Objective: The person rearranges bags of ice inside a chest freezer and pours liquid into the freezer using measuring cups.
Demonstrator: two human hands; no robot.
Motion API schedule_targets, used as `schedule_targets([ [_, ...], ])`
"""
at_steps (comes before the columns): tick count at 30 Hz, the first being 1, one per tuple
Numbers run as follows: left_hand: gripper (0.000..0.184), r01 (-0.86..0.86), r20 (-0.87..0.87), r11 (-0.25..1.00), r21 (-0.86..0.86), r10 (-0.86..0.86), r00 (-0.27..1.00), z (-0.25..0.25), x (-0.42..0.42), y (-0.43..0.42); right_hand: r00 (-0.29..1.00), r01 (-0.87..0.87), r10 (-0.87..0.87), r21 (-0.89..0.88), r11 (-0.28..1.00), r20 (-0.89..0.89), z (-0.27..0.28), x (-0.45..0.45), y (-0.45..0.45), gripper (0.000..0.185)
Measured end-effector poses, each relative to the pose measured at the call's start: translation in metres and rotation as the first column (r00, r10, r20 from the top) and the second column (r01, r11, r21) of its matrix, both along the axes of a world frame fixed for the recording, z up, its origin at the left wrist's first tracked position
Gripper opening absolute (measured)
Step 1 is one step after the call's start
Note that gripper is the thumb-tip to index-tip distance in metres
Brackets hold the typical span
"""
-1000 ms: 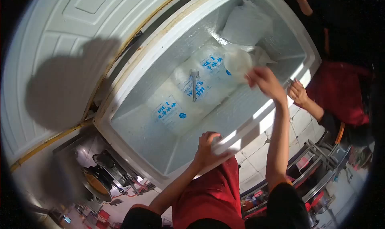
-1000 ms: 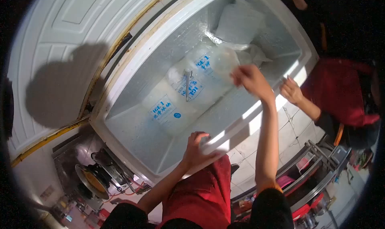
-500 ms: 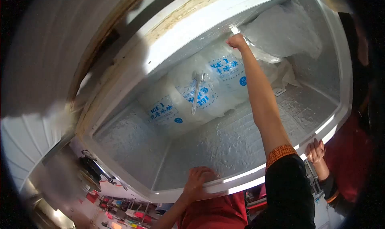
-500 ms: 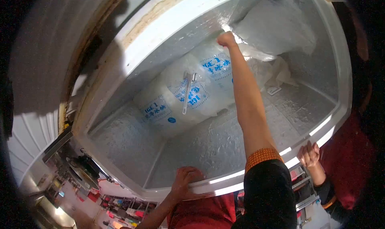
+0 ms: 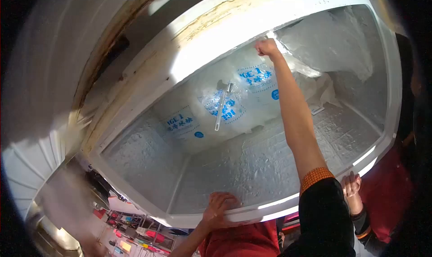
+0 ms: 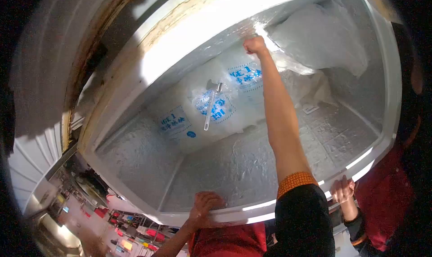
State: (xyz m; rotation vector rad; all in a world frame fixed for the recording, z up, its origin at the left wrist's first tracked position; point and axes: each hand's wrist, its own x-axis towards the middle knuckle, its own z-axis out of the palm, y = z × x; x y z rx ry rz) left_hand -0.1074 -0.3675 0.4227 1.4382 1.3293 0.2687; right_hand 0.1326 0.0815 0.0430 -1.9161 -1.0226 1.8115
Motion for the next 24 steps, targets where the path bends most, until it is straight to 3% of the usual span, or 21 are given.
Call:
schedule_targets([
  [1,0.071,0.003,-0.015,1.0,0.0,-0.003,1.0,0.003,-0.001,-0.002,0.989,0.087,-0.084,0.021,0.996,-0.12,0.015,0.007,-0.014,0.009],
  [4,0.073,0.011,-0.028,1.0,0.015,-0.011,1.0,0.005,0.0,-0.001,0.977,0.069,-0.066,0.009,0.998,-0.205,0.036,0.033,-0.024,0.011],
  [6,0.073,0.021,-0.033,0.999,0.035,-0.02,0.999,0.007,0.002,-0.002,0.965,-0.133,0.138,0.039,0.99,-0.222,0.037,0.057,-0.033,0.027],
  [9,0.076,-0.006,0.026,0.994,0.106,0.004,1.0,0.007,0.003,-0.006,0.939,-0.165,0.188,0.103,0.981,-0.287,0.069,0.081,-0.069,0.029],
  [15,0.074,-0.003,-0.021,0.972,0.234,0.008,1.0,0.017,0.005,-0.018,0.958,-0.126,0.162,0.162,0.979,-0.237,0.229,0.074,-0.154,0.03],
  [18,0.068,-0.03,0.003,0.955,0.294,0.03,1.0,0.019,0.006,-0.025,0.921,-0.031,0.19,0.421,0.906,-0.341,0.324,0.063,-0.224,0.02],
  [20,0.067,-0.065,0.044,0.949,0.31,0.054,0.998,0.017,0.007,-0.031,0.958,-0.056,0.195,0.534,0.844,-0.208,0.406,0.053,-0.284,0.021],
  [21,0.067,-0.117,0.085,0.941,0.316,0.094,0.992,0.013,0.008,-0.034,0.974,-0.025,0.138,0.524,0.851,-0.179,0.433,0.055,-0.319,0.024],
  [24,0.061,-0.106,0.108,0.938,0.33,0.074,0.991,0.003,0.009,-0.041,0.952,0.171,-0.022,0.468,0.867,-0.307,0.494,0.061,-0.439,0.03],
])
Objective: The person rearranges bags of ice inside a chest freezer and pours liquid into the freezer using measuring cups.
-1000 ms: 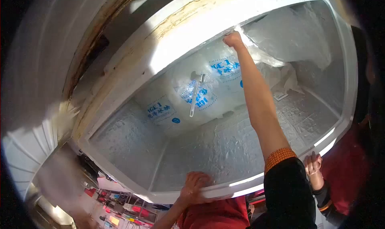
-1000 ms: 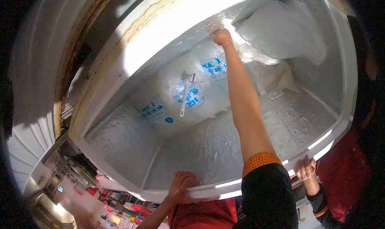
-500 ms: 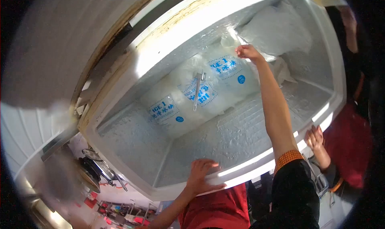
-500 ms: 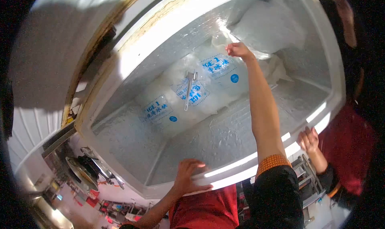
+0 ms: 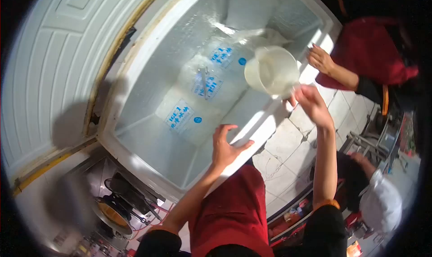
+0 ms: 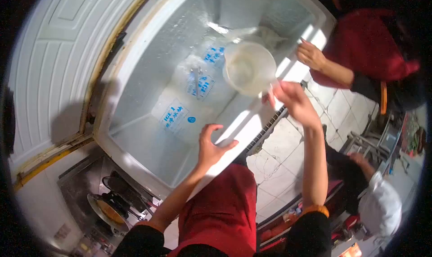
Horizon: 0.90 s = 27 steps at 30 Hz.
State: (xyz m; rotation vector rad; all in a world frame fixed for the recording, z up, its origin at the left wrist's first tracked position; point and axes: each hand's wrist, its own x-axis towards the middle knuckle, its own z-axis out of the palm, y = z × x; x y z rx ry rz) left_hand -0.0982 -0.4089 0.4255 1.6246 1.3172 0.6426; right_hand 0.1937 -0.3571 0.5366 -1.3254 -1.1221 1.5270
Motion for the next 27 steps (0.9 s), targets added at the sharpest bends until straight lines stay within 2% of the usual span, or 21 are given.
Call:
schedule_targets([
  [1,0.061,0.005,0.015,1.0,-0.004,-0.005,1.0,-0.005,0.0,-0.002,0.998,0.032,-0.033,-0.031,0.999,-0.053,0.012,0.004,-0.042,0.03],
  [2,0.059,0.009,0.025,1.0,-0.016,-0.008,1.0,-0.002,0.0,-0.002,0.982,0.149,-0.159,-0.091,0.985,-0.105,0.032,-0.004,-0.082,0.026],
  [3,0.059,-0.009,0.036,1.0,0.016,0.008,0.999,-0.014,-0.001,-0.006,0.973,0.191,-0.207,-0.143,0.971,-0.102,0.035,-0.003,-0.124,0.022],
  [4,0.058,-0.014,0.03,0.999,-0.047,0.015,0.999,-0.015,0.0,-0.008,0.944,0.281,-0.31,-0.223,0.934,-0.112,0.036,-0.007,-0.164,0.019],
  [5,0.055,-0.018,0.022,1.0,0.002,0.018,1.0,-0.013,0.002,-0.009,0.927,0.287,-0.322,-0.188,0.939,-0.195,0.027,-0.012,-0.199,0.021],
  [6,0.053,0.029,0.036,1.0,0.009,-0.029,0.999,-0.025,-0.002,-0.011,0.91,0.331,-0.374,-0.228,0.916,-0.18,0.019,-0.018,-0.225,0.023],
  [8,0.051,0.043,-0.002,0.999,-0.026,-0.043,0.999,-0.013,0.002,-0.011,0.884,0.393,-0.456,-0.369,0.842,-0.101,-0.009,-0.033,-0.28,0.03],
  [11,0.046,0.128,-0.165,0.992,0.021,-0.123,0.979,-0.024,-0.008,-0.012,0.832,0.503,-0.555,-0.459,0.732,0.026,-0.114,-0.055,-0.354,0.032],
  [12,0.046,0.145,-0.062,0.989,0.005,-0.145,0.988,-0.023,-0.006,-0.013,0.812,0.539,-0.581,-0.46,0.706,0.06,-0.16,-0.062,-0.375,0.031],
  [13,0.049,0.135,-0.162,0.99,-0.037,-0.14,0.977,-0.021,-0.005,-0.014,0.759,0.587,-0.646,-0.511,0.628,0.078,-0.214,-0.068,-0.395,0.032],
  [14,0.052,0.105,-0.116,0.992,-0.075,-0.114,0.987,-0.029,-0.01,-0.014,0.706,0.621,-0.702,-0.561,0.547,0.095,-0.271,-0.076,-0.414,0.033],
  [15,0.055,0.157,-0.175,0.985,-0.071,-0.167,0.97,-0.015,0.0,-0.014,0.653,0.663,-0.742,-0.587,0.464,0.151,-0.328,-0.082,-0.43,0.031],
  [17,0.058,0.14,-0.2,0.986,-0.086,-0.155,0.967,-0.017,0.002,-0.018,0.555,0.685,-0.798,-0.674,0.277,0.236,-0.438,-0.097,-0.461,0.028],
  [19,0.064,0.202,-0.381,0.978,-0.048,-0.205,0.901,-0.018,-0.012,-0.015,0.451,0.681,-0.826,-0.729,0.074,0.337,-0.53,-0.106,-0.479,0.026],
  [21,0.067,0.176,-0.475,0.984,0.021,-0.145,0.868,-0.025,-0.028,-0.021,0.509,0.596,-0.793,-0.802,0.042,0.336,-0.587,-0.109,-0.494,0.024],
  [23,0.063,-0.115,-0.299,0.99,-0.086,0.085,0.95,-0.023,-0.035,-0.022,0.642,0.475,-0.688,-0.88,0.01,0.339,-0.633,-0.109,-0.508,0.023],
  [24,0.062,-0.158,-0.189,0.957,-0.243,0.113,0.975,-0.021,-0.04,-0.017,0.651,0.464,-0.687,-0.886,0.022,0.324,-0.634,-0.112,-0.505,0.023],
  [25,0.062,-0.168,-0.197,0.958,-0.233,0.122,0.973,-0.023,-0.042,-0.016,0.609,0.446,-0.723,-0.895,-0.028,0.326,-0.63,-0.111,-0.504,0.023],
  [26,0.06,-0.018,-0.278,0.998,-0.059,0.001,0.961,-0.03,-0.04,-0.018,0.564,0.426,-0.756,-0.902,-0.078,0.332,-0.623,-0.11,-0.5,0.025],
  [27,0.058,0.083,-0.3,0.996,-0.017,-0.084,0.95,-0.029,-0.031,-0.016,0.619,0.421,-0.715,-0.906,-0.049,0.326,-0.631,-0.114,-0.511,0.022],
])
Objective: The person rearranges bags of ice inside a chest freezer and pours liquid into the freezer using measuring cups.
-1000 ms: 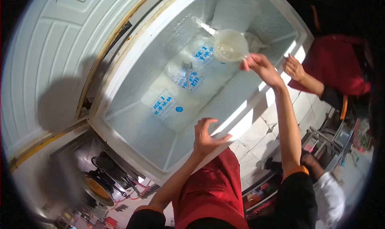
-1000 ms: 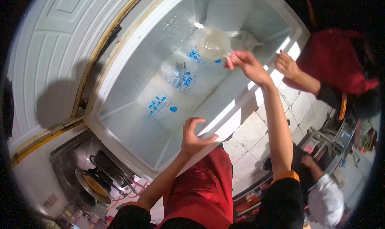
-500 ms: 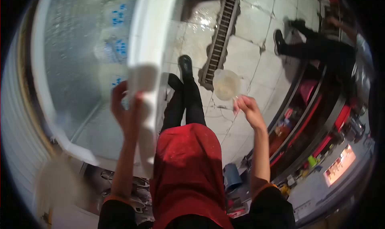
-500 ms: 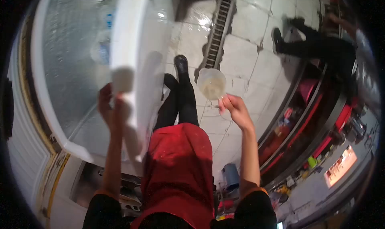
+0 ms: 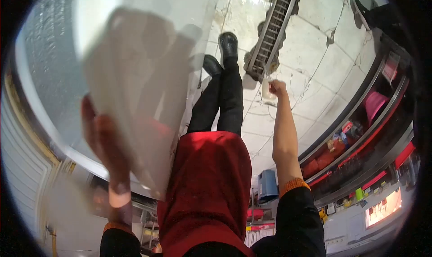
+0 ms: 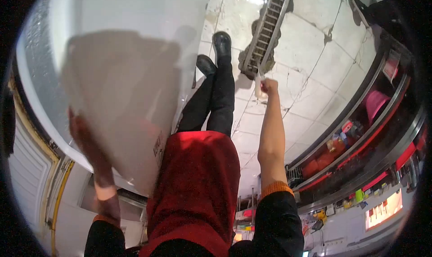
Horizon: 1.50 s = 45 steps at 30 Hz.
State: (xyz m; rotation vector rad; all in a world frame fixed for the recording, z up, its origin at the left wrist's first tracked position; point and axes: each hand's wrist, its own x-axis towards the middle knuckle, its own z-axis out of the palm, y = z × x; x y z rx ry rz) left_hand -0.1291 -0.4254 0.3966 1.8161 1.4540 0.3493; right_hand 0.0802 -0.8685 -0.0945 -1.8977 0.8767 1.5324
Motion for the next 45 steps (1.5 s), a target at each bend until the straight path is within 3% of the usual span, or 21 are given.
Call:
schedule_targets([
  [1,0.056,0.099,-0.019,0.994,0.046,-0.098,0.995,0.001,0.009,0.002,0.986,-0.164,0.163,0.043,0.986,0.024,-0.011,-0.006,-0.019,0.02],
  [3,0.053,0.115,0.076,0.993,-0.03,-0.113,0.991,0.007,0.021,0.006,0.774,-0.627,0.605,0.101,0.772,0.186,-0.045,-0.016,-0.069,0.018],
  [6,0.053,0.036,0.154,0.999,0.005,-0.036,0.987,0.004,0.023,0.006,0.991,0.045,-0.068,0.196,0.98,0.112,0.158,0.01,0.013,0.015],
  [7,0.052,0.009,0.235,1.0,0.018,-0.013,0.972,0.007,0.025,0.005,0.992,-0.074,0.045,0.26,0.963,0.116,0.196,0.02,0.024,0.005],
  [8,0.052,-0.015,0.315,0.999,0.033,0.004,0.949,0.007,0.029,0.008,0.975,-0.181,0.129,0.314,0.932,0.179,0.23,0.027,0.033,0.012],
  [9,0.052,-0.035,0.325,0.999,0.018,0.027,0.945,0.006,0.03,0.01,0.987,0.025,-0.071,0.299,0.954,0.142,0.315,0.038,0.078,0.021],
  [11,0.052,-0.064,0.335,0.998,-0.005,0.062,0.94,0.016,0.032,0.012,0.97,-0.183,0.082,0.464,0.867,0.23,0.423,0.066,0.125,0.026],
  [15,0.057,-0.065,0.291,0.998,0.02,0.056,0.955,0.033,0.033,0.018,0.896,-0.419,0.13,0.709,0.567,0.425,0.642,0.096,0.281,0.028],
  [18,0.059,-0.069,0.296,0.998,-0.009,0.069,0.953,0.036,0.029,0.022,0.79,-0.605,0.322,0.749,0.269,0.522,0.709,0.107,0.401,0.029],
  [22,0.064,-0.089,0.293,0.996,-0.002,0.085,0.952,0.031,0.027,0.025,0.61,-0.752,0.508,0.645,0.132,0.608,0.65,0.095,0.598,0.033],
  [27,0.072,-0.063,0.197,0.995,-0.081,0.078,0.977,0.038,0.026,0.038,0.483,-0.813,0.738,0.554,0.178,0.471,0.373,0.104,0.798,0.026],
  [30,0.077,-0.058,0.223,0.988,-0.142,0.089,0.971,0.031,0.024,0.041,0.324,-0.896,0.794,0.438,0.081,0.515,0.249,0.111,0.856,0.023],
  [32,0.079,-0.044,0.185,0.985,-0.166,0.075,0.98,0.026,0.022,0.04,0.185,-0.93,0.749,0.361,-0.076,0.636,0.198,0.105,0.883,0.025],
  [34,0.078,-0.09,0.164,0.975,-0.204,0.124,0.979,0.028,0.025,0.044,-0.073,-0.986,0.843,0.087,-0.14,0.533,0.163,0.089,0.918,0.025],
  [35,0.075,-0.075,0.146,0.969,-0.234,0.112,0.983,0.027,0.023,0.044,-0.232,-0.957,0.802,0.02,-0.29,0.55,0.147,0.086,0.931,0.025],
  [36,0.073,-0.06,0.132,0.962,-0.265,0.098,0.986,0.027,0.022,0.045,-0.052,-0.987,0.839,0.099,-0.125,0.542,0.149,0.082,0.937,0.029],
  [38,0.071,-0.066,0.162,0.95,-0.305,0.12,0.98,0.023,0.02,0.048,0.027,-0.978,0.861,0.191,-0.082,0.508,0.148,0.072,0.951,0.033],
  [39,0.071,-0.055,0.16,0.95,-0.308,0.109,0.981,0.024,0.019,0.05,0.021,-0.978,0.867,0.191,-0.087,0.499,0.132,0.072,0.957,0.033],
  [42,0.07,-0.052,0.169,0.954,-0.294,0.105,0.98,0.023,0.02,0.056,-0.255,-0.925,0.775,0.087,-0.369,0.578,0.1,0.06,0.97,0.036],
  [44,0.068,-0.057,0.182,0.958,-0.282,0.112,0.977,0.022,0.02,0.055,-0.082,-0.989,0.823,0.06,-0.139,0.561,0.11,0.048,0.971,0.039],
  [45,0.068,-0.057,0.18,0.952,-0.3,0.115,0.977,0.021,0.02,0.053,-0.084,-0.988,0.826,0.062,-0.142,0.558,0.107,0.048,0.971,0.039],
])
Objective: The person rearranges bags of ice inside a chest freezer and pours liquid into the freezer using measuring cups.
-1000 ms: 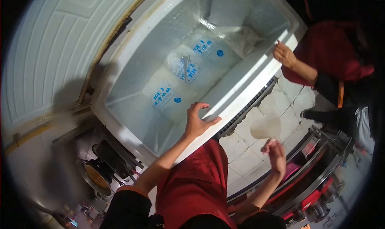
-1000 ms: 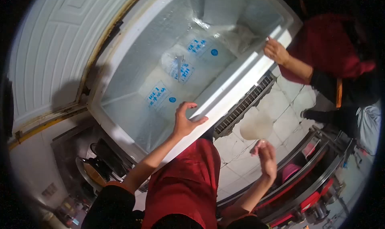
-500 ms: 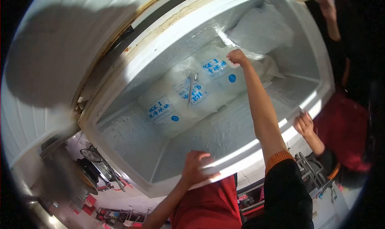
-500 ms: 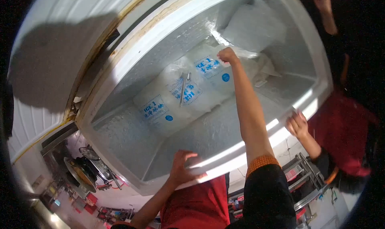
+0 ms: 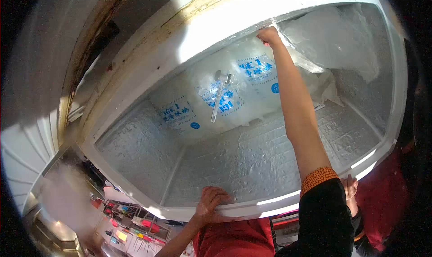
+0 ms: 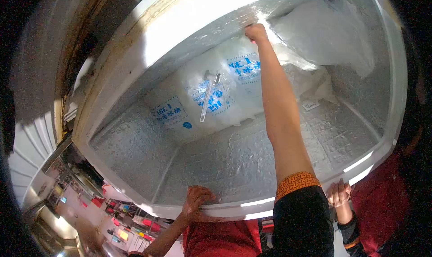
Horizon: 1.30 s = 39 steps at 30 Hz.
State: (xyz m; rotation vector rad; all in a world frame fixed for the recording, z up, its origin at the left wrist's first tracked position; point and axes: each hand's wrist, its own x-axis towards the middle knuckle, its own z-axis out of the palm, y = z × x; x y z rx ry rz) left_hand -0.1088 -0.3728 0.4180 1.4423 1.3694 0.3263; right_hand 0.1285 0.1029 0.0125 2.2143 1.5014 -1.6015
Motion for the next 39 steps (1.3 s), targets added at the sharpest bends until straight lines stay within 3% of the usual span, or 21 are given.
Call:
schedule_targets([
  [3,0.066,-0.008,0.006,1.0,-0.019,0.008,1.0,-0.002,-0.001,-0.001,0.992,-0.091,0.1,0.108,0.99,-0.08,0.001,-0.001,0.0,0.014],
  [5,0.065,-0.018,0.011,1.0,-0.016,0.018,1.0,-0.002,-0.001,-0.003,0.891,0.348,-0.367,-0.118,0.93,-0.268,0.049,-0.006,-0.009,0.018],
  [6,0.066,-0.02,0.029,0.999,-0.029,0.021,0.999,-0.002,-0.001,-0.005,0.848,0.4,-0.425,-0.142,0.905,-0.318,0.041,-0.004,-0.009,0.017],
  [18,0.069,0.007,0.004,0.998,0.064,-0.007,1.0,0.003,-0.002,-0.007,0.791,0.295,-0.263,-0.033,0.955,-0.553,0.057,0.059,-0.073,0.017],
  [23,0.065,-0.02,0.057,0.988,0.156,0.011,0.998,0.012,0.002,0.001,0.826,0.287,-0.244,0.007,0.958,-0.508,0.154,0.069,-0.123,0.022],
  [26,0.07,-0.039,0.071,0.98,0.196,0.026,0.997,0.016,0.004,-0.003,0.789,0.222,-0.145,0.056,0.973,-0.597,0.209,0.073,-0.149,0.02],
  [27,0.069,-0.073,0.073,0.962,0.264,0.055,0.996,0.016,0.005,-0.006,0.795,0.239,-0.154,0.069,0.969,-0.586,0.239,0.068,-0.16,0.02],
  [29,0.067,-0.012,-0.01,0.976,0.215,0.014,1.0,0.018,0.005,-0.009,0.78,0.223,-0.088,0.145,0.964,-0.619,0.298,0.064,-0.19,0.019],
  [31,0.065,-0.028,0.056,0.977,0.213,0.016,0.998,0.02,0.003,-0.014,0.737,0.23,-0.043,0.19,0.954,-0.675,0.351,0.066,-0.23,0.019],
  [33,0.061,-0.054,0.079,0.979,0.195,0.039,0.996,0.018,0.005,-0.016,0.788,0.277,0.022,0.385,0.88,-0.616,0.429,0.05,-0.285,0.019],
  [35,0.058,-0.087,0.135,0.955,0.283,0.05,0.99,0.004,0.007,-0.023,0.761,0.308,0.053,0.432,0.848,-0.646,0.477,0.053,-0.347,0.019],
  [37,0.057,-0.1,0.165,0.969,0.225,0.064,0.984,0.003,0.007,-0.029,0.703,0.493,-0.15,0.325,0.807,-0.695,0.516,0.052,-0.426,0.02],
  [39,0.053,-0.045,0.115,0.949,0.312,0.01,0.993,0.008,0.006,-0.028,0.586,0.614,-0.268,0.203,0.763,-0.764,0.549,0.052,-0.509,0.021],
])
